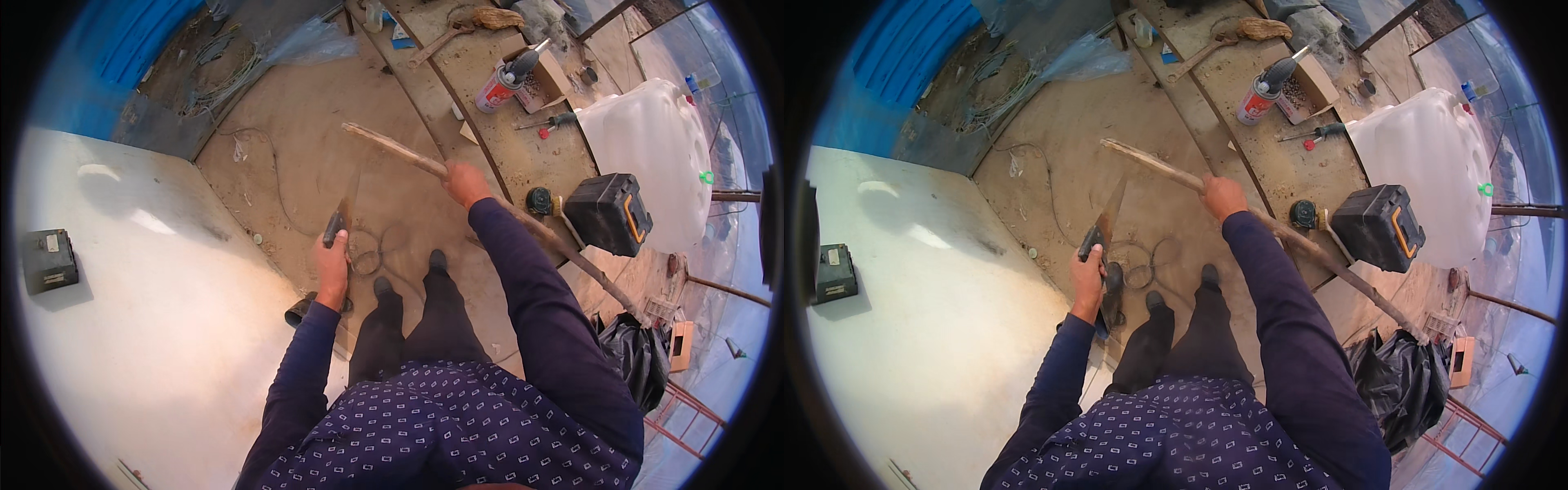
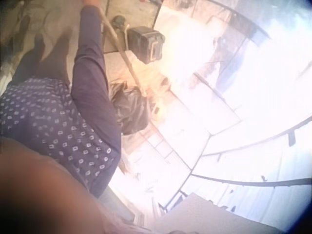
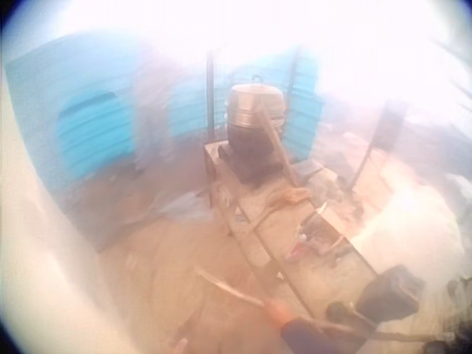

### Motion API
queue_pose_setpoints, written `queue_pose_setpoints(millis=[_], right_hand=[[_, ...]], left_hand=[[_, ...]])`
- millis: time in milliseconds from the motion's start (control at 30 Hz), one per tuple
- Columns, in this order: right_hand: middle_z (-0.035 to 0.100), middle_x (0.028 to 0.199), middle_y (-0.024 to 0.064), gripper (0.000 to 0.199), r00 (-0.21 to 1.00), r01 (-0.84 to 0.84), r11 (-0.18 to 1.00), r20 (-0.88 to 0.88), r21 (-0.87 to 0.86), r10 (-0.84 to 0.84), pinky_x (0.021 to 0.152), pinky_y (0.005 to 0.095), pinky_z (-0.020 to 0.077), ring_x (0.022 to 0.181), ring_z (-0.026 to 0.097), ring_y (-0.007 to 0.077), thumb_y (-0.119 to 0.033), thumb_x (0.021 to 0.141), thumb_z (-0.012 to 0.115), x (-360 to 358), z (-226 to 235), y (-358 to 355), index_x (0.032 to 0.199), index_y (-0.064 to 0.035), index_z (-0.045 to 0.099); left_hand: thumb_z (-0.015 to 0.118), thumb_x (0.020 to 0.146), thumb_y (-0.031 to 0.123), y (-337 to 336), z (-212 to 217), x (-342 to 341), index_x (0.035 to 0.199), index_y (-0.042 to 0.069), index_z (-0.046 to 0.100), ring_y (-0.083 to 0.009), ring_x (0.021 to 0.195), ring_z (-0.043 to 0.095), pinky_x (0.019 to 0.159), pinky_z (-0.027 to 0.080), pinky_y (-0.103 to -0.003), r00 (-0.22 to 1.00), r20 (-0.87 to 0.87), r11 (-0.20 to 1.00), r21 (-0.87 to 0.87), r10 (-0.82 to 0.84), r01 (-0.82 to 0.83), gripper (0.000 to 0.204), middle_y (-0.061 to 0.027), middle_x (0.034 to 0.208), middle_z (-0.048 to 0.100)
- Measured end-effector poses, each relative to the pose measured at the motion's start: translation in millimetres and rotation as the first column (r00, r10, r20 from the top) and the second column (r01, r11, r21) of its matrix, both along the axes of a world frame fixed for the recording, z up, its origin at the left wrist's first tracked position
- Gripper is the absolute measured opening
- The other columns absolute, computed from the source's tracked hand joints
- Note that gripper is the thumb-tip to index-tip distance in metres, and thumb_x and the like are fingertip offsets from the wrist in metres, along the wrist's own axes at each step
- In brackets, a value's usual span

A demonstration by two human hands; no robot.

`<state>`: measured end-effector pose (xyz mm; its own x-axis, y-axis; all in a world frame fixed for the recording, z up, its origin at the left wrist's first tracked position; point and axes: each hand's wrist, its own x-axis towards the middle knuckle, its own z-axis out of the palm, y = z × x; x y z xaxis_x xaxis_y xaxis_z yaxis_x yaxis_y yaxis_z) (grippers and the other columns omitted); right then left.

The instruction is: The person uses a cordless drill to fasten a metal strip to a blue corrugated wall, then measures the distance between walls with a tape measure. They retrieve a wooden pole from a vehicle, saw it to length, and measure it again before handing it to another person.

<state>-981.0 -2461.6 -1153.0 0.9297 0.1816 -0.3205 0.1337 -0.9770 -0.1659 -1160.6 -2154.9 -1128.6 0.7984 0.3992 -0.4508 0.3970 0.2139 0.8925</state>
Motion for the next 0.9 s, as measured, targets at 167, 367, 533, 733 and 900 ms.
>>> queue_pose_setpoints(millis=[167, 367, 533, 733, 900], right_hand=[[0.073, 0.092, 0.0185, 0.041, 0.999, -0.001, 0.985, 0.044, 0.171, -0.007, 0.076, 0.0503, 0.0561, 0.088, 0.071, 0.0391, -0.043, 0.088, 0.075, -2, 13, -12, 0.108, -0.0083, 0.066], [0.070, 0.106, 0.0167, 0.042, 0.933, -0.178, 0.945, 0.352, 0.274, 0.073, 0.079, 0.0482, 0.0558, 0.097, 0.070, 0.0371, -0.040, 0.087, 0.075, 14, 8, -32, 0.110, -0.0063, 0.066], [0.073, 0.102, 0.0168, 0.029, 0.978, -0.097, 0.982, 0.199, 0.159, 0.064, 0.080, 0.0483, 0.0576, 0.095, 0.072, 0.0381, -0.025, 0.085, 0.069, 31, -14, -21, 0.104, -0.0035, 0.069], [0.075, 0.096, 0.0194, 0.026, 0.990, 0.137, 0.987, 0.024, 0.081, -0.139, 0.077, 0.0472, 0.0594, 0.089, 0.074, 0.0380, -0.017, 0.082, 0.065, 34, -14, 5, 0.104, -0.0051, 0.071], [0.076, 0.095, 0.0196, 0.023, 0.984, 0.096, 0.985, 0.137, 0.146, -0.116, 0.077, 0.0465, 0.0596, 0.087, 0.074, 0.0367, -0.015, 0.084, 0.063, 46, -1, 36, 0.103, -0.0056, 0.074]], left_hand=[[0.069, 0.099, 0.025, 20, 61, -34, 0.082, 0.004, 0.058, -0.0095, 0.055, 0.050, 0.053, 0.040, -0.026, 0.994, 0.057, 0.970, 0.231, -0.093, 0.077, 0.029, 0.0006, 0.064, 0.053], [0.070, 0.098, 0.034, 27, 122, -45, 0.079, 0.002, 0.059, -0.0096, 0.052, 0.048, 0.050, 0.039, -0.026, 0.988, 0.132, 0.969, 0.241, -0.087, 0.053, 0.038, -0.0008, 0.061, 0.053], [0.071, 0.097, 0.036, 24, 131, -38, 0.079, 0.000, 0.060, -0.0092, 0.054, 0.051, 0.050, 0.038, -0.025, 0.967, 0.090, 0.931, 0.307, -0.237, 0.199, 0.041, -0.0007, 0.061, 0.056], [0.070, 0.100, 0.031, 23, 120, -14, 0.082, 0.002, 0.061, -0.0083, 0.053, 0.050, 0.050, 0.039, -0.025, 0.899, -0.048, 0.828, 0.371, -0.436, 0.421, 0.036, 0.0002, 0.062, 0.055], [0.073, 0.098, 0.030, 31, 131, -16, 0.077, -0.001, 0.059, -0.0074, 0.056, 0.039, 0.049, 0.035, -0.029, 0.892, -0.042, 0.810, 0.400, -0.451, 0.428, 0.039, 0.0016, 0.058, 0.045]])
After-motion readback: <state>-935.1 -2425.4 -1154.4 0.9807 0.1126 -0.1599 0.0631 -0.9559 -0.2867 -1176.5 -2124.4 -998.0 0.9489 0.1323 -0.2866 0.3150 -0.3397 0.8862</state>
